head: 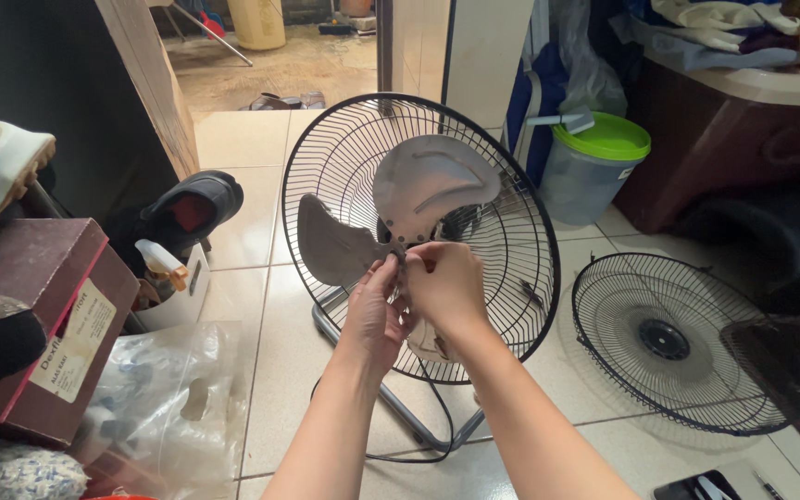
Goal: The person assembles a table fan by attaching the fan blades to the motor hub and securing them with a nut. They then place the front wire cage over the blades and fasten it to the fan stand. The task is performed on a tiled floor in a cluttered room.
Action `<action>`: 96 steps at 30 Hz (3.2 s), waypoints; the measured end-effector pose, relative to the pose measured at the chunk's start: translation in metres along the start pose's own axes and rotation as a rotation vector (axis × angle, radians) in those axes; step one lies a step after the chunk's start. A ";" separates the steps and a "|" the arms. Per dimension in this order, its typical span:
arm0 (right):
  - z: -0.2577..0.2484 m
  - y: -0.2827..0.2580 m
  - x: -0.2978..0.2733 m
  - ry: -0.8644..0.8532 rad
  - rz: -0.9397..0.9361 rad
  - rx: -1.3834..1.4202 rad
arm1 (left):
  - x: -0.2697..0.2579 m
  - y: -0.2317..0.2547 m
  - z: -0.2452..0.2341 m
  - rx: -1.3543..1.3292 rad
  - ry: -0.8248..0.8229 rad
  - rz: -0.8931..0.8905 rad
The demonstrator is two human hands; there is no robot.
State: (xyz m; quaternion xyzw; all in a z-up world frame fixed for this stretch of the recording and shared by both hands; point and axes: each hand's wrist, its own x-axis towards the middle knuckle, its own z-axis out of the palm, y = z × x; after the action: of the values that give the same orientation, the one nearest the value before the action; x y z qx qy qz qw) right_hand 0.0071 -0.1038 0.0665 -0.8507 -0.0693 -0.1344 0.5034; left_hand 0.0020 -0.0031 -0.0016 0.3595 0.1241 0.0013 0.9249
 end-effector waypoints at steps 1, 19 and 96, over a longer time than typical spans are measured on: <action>0.000 0.000 0.002 0.020 0.024 -0.003 | 0.000 0.000 0.000 0.004 -0.002 0.000; 0.003 0.002 0.003 0.079 0.014 -0.031 | 0.003 -0.002 -0.003 -0.033 0.003 -0.001; -0.143 -0.030 -0.022 -0.359 -0.115 0.023 | -0.123 -0.053 0.148 -0.002 0.356 0.535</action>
State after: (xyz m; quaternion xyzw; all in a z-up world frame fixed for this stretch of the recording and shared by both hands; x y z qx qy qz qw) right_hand -0.0439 -0.2143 0.1502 -0.8499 -0.2080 -0.0080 0.4841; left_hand -0.0881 -0.1521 0.0968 0.3726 0.1849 0.3076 0.8558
